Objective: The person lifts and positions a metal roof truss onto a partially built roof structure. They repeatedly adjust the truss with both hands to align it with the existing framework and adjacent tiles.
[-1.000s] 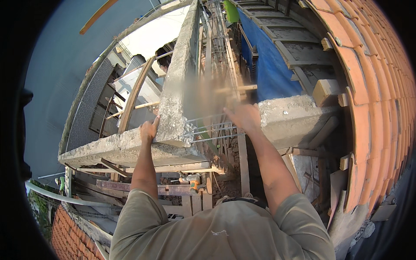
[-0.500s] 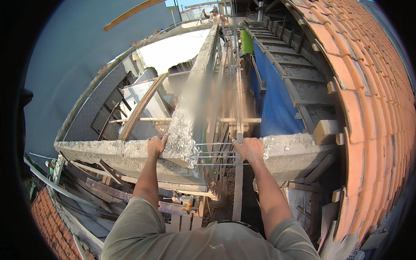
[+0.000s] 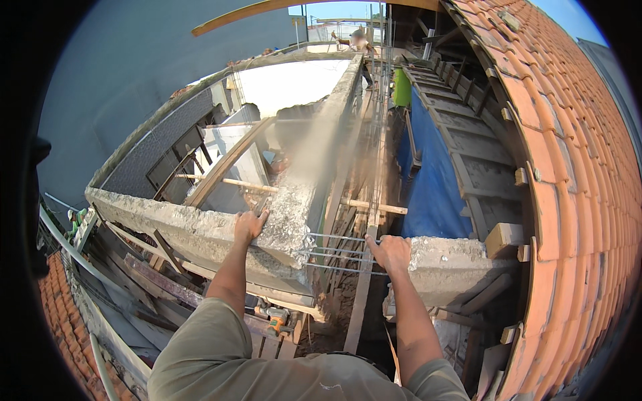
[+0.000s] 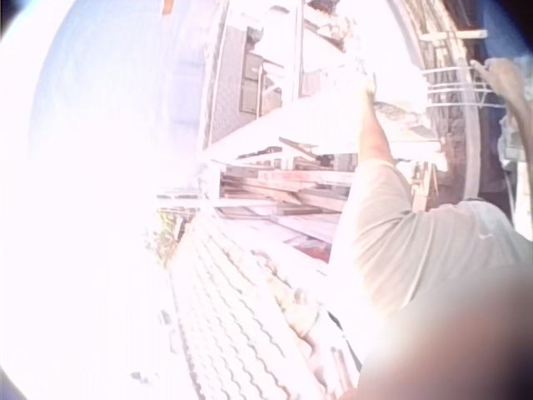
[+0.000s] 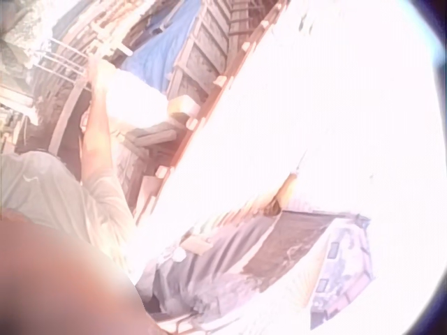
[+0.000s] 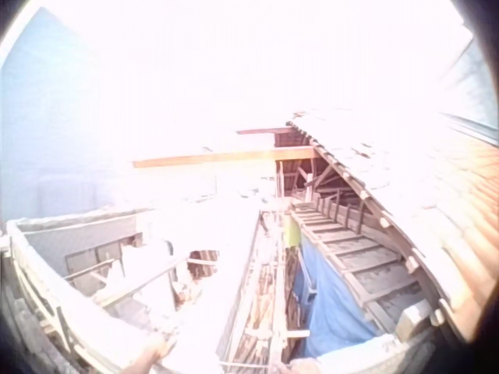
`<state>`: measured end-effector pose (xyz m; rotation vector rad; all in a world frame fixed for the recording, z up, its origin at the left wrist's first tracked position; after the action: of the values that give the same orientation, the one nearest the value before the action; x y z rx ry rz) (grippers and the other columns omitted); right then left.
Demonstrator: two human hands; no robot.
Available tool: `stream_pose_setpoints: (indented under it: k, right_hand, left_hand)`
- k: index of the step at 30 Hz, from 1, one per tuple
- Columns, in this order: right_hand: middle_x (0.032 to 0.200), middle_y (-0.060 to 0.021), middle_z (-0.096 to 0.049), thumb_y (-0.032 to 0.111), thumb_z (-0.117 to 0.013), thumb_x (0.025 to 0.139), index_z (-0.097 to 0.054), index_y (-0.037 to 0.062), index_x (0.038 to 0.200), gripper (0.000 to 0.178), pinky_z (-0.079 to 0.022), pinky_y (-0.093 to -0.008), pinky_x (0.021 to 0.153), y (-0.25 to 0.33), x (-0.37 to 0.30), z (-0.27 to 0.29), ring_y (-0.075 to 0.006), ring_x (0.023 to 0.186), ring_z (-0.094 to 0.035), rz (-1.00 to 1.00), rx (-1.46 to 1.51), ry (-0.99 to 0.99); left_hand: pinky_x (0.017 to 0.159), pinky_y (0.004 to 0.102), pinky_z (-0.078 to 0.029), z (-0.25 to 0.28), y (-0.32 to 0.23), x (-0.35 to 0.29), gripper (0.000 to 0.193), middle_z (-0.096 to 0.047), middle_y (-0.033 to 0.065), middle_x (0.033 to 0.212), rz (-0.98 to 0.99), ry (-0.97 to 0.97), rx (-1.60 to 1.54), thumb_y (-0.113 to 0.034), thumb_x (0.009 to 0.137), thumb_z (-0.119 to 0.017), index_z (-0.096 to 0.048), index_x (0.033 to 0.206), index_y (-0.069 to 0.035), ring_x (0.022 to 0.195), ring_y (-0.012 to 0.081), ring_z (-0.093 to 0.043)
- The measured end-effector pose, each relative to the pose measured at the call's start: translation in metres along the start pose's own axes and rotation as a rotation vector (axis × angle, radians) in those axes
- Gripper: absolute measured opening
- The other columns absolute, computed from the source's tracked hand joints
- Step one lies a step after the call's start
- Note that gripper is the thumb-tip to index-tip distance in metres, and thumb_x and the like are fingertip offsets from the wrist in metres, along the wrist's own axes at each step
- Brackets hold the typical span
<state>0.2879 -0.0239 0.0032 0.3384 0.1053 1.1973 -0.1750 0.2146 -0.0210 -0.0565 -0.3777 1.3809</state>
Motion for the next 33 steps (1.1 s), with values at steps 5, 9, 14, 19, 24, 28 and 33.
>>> stream_pose_setpoints:
  k: [5,9,14,19,24,28,33]
  right_hand:
    - [0.103,-0.0280,-0.087,0.079,-0.061,0.111,-0.093,0.0026,0.101,0.083,-0.049,-0.0557,0.116,0.000,0.001,-0.001,-0.0432,0.109,-0.083,-0.018,-0.009,0.007]
    - [0.102,-0.0282,-0.087,0.081,-0.058,0.112,-0.095,0.0042,0.105,0.085,-0.049,-0.0553,0.116,0.000,0.001,0.000,-0.0436,0.108,-0.083,-0.021,0.007,0.003]
    - [0.105,-0.0284,-0.088,0.081,-0.054,0.114,-0.095,0.0054,0.111,0.086,-0.049,-0.0555,0.117,0.001,0.001,0.001,-0.0439,0.110,-0.083,-0.024,-0.007,0.016]
    - [0.117,-0.0286,-0.089,0.082,-0.052,0.114,-0.094,0.0067,0.128,0.087,-0.046,-0.0576,0.128,0.001,0.003,0.001,-0.0437,0.120,-0.083,-0.046,-0.014,0.050]
    - [0.121,-0.0279,-0.089,0.084,-0.052,0.112,-0.093,0.0072,0.133,0.089,-0.044,-0.0583,0.131,0.000,0.003,-0.003,-0.0430,0.122,-0.083,-0.059,-0.028,0.055]
    - [0.114,-0.0290,-0.089,0.087,-0.050,0.111,-0.094,0.0055,0.129,0.094,-0.047,-0.0570,0.122,-0.001,0.003,-0.006,-0.0446,0.118,-0.083,-0.030,-0.047,-0.001]
    - [0.114,-0.0291,-0.089,0.087,-0.052,0.111,-0.094,0.0052,0.127,0.093,-0.048,-0.0557,0.122,-0.002,0.003,-0.007,-0.0445,0.118,-0.083,-0.031,-0.049,0.001]
  left_hand:
    - [0.129,0.0616,-0.042,-0.011,0.007,0.006,0.092,-0.083,0.0383,0.120,0.011,-0.026,0.033,-0.073,0.120,-0.046,-0.088,0.116,0.009,0.125,0.0545,-0.078]
    - [0.130,0.0619,-0.041,-0.012,0.008,0.006,0.092,-0.083,0.0368,0.122,0.023,-0.006,0.032,-0.073,0.120,-0.045,-0.088,0.119,0.007,0.127,0.0528,-0.078]
    - [0.130,0.0643,-0.040,-0.009,0.004,0.005,0.083,-0.085,0.0329,0.125,-0.003,0.021,0.010,-0.071,0.121,-0.045,-0.091,0.125,-0.003,0.127,0.0503,-0.078]
    - [0.127,0.0657,-0.041,-0.014,0.007,0.005,0.076,-0.086,0.0300,0.123,-0.011,-0.017,0.065,-0.070,0.120,-0.047,-0.092,0.128,-0.010,0.124,0.0491,-0.079]
    - [0.125,0.0645,-0.042,-0.017,0.008,0.005,0.076,-0.085,0.0315,0.123,-0.022,-0.029,0.008,-0.071,0.119,-0.049,-0.092,0.127,-0.009,0.124,0.0496,-0.079]
    - [0.124,0.0626,-0.045,-0.009,0.002,0.001,0.075,-0.085,0.0321,0.124,-0.028,-0.006,0.017,-0.071,0.118,-0.051,-0.091,0.127,-0.008,0.125,0.0495,-0.079]
    - [0.123,0.0604,-0.049,0.000,-0.005,-0.004,0.078,-0.085,0.0317,0.122,-0.019,-0.056,0.010,-0.070,0.118,-0.053,-0.090,0.121,-0.001,0.124,0.0485,-0.080]
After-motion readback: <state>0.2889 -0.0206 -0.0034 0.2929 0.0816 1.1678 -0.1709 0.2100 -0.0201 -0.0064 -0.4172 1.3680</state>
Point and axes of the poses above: each hand's wrist, its own x-axis towards the middle knuckle, its own z-axis out of the back of the hand, y = z × x, the point moved 4 cm from there along x, towards the middle knuckle
